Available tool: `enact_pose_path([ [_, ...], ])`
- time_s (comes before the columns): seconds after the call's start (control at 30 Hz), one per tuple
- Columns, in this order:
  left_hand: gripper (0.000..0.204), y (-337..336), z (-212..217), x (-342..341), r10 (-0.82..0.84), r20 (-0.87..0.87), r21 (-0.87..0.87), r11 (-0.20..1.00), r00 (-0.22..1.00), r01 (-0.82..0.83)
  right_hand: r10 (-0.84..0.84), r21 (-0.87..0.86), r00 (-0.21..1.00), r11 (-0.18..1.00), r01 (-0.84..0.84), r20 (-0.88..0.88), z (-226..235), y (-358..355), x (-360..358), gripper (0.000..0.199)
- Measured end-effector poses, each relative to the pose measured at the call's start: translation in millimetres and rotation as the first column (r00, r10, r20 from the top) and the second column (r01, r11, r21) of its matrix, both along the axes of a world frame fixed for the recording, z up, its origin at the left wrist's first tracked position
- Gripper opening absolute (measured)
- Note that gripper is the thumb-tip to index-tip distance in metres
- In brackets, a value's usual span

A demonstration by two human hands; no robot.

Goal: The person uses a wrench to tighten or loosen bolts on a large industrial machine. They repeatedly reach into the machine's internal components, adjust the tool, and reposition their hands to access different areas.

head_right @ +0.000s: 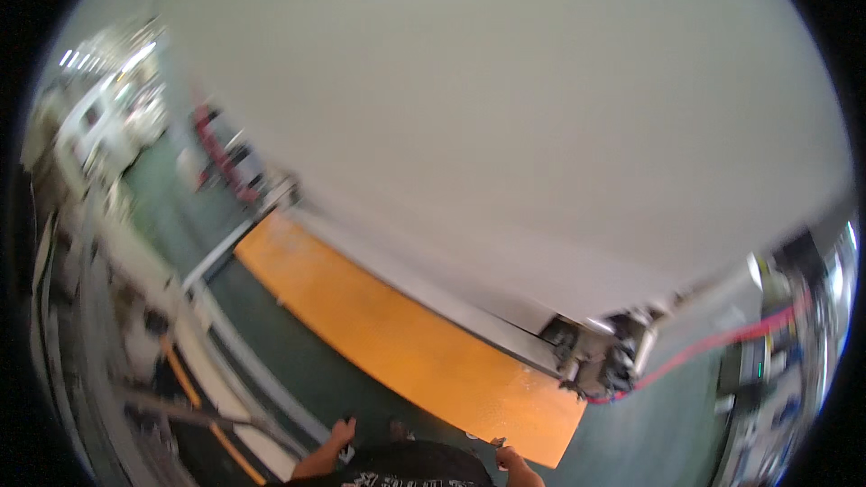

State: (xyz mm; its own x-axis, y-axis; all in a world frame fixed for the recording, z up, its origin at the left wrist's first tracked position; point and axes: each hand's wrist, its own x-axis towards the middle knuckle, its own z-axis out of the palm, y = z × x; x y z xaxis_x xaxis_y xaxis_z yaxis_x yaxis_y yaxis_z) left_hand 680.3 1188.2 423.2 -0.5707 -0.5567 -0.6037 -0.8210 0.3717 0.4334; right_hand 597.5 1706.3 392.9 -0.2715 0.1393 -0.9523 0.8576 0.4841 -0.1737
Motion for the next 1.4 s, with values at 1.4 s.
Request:
enact_pose_path([
  [1.4,0.046,-769,-11,-74,0.902,0.141,0.129,0.391,0.407,-0.911,0.720,-0.337,0.639,0.550,-0.764,-0.271,-2,-1187,-470,0.007],
])
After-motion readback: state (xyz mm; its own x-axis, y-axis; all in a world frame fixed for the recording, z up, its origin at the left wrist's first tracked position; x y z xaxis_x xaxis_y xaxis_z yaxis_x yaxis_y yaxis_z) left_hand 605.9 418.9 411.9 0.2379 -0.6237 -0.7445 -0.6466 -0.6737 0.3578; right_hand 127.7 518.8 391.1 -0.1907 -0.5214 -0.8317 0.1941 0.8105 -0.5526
